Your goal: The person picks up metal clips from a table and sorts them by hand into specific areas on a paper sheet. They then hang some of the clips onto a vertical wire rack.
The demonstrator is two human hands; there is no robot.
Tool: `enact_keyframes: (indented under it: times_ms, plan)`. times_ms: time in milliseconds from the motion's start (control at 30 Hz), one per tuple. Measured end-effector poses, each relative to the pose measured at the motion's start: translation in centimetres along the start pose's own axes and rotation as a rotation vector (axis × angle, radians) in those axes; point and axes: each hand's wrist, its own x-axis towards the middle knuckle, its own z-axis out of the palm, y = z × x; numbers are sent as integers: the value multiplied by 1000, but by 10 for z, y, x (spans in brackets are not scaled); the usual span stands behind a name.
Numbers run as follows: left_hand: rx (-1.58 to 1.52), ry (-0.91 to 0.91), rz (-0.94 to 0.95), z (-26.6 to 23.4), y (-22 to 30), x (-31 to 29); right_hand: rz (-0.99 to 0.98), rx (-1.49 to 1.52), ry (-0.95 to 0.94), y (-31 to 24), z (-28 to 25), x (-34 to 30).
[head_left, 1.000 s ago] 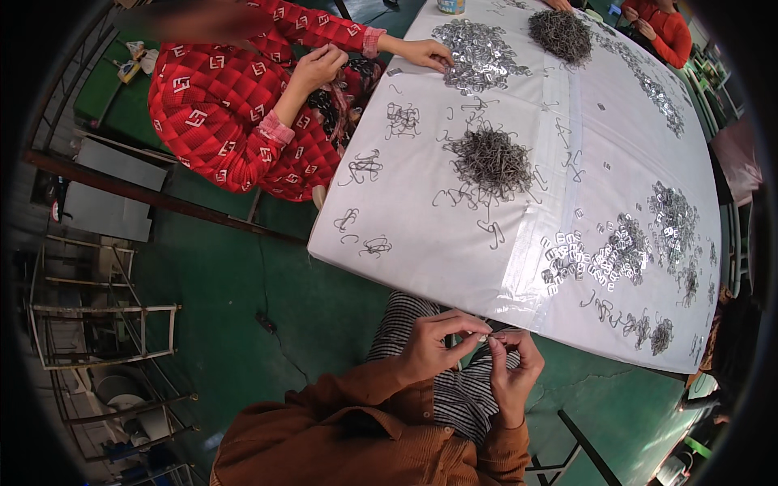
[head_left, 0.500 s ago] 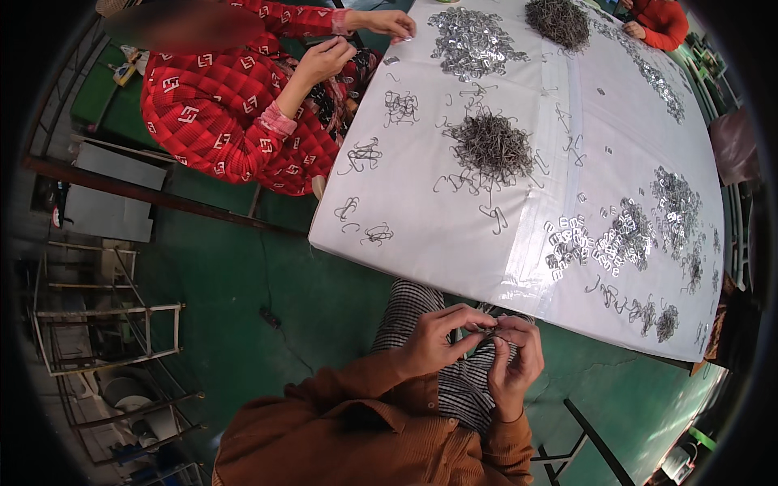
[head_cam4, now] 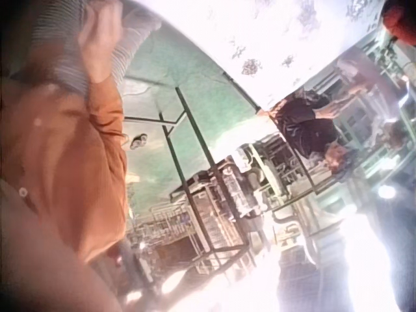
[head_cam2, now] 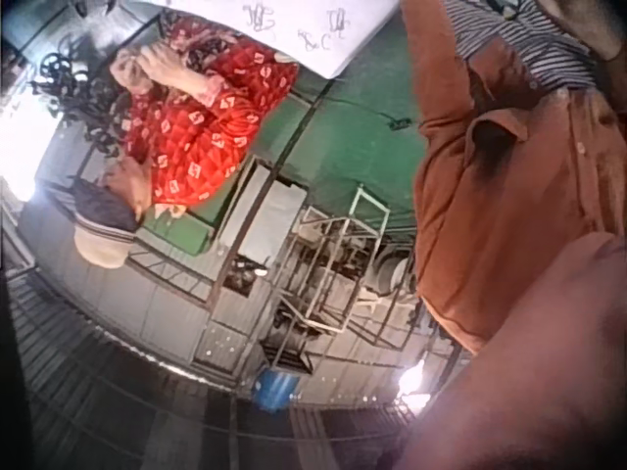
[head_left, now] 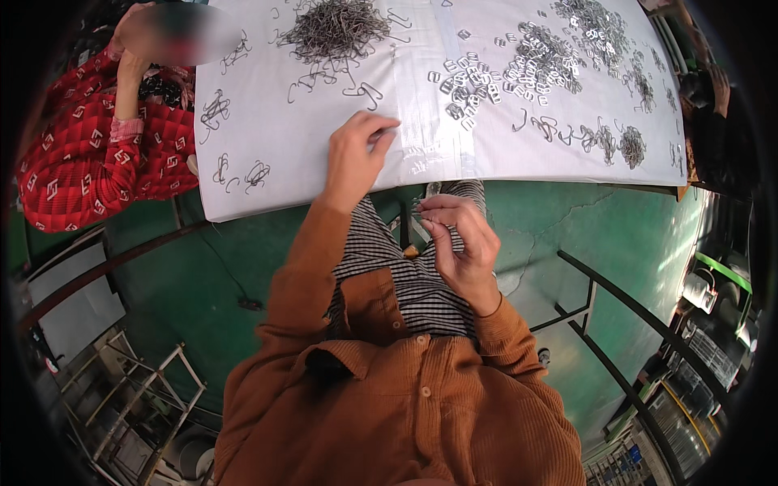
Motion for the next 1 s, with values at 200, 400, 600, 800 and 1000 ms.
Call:
enact_keyframes:
  times_ms: [200,400,600,800,1000]
  plan:
    - [21,-67,118,61,13,40,-6,-13,22,3,0,-8]
    - [143,-99,145,73,7,43,-6,-28,28,-1,-5,-8]
    - [284,63,180,52,0,37,-4,-30,34,7,-8,-11]
    - [217,-47,228,80,24,29,1,-29,22,9,-7,-13]
    - [190,-102,171,91,25,36,4,-45,10,5,-5,-11]
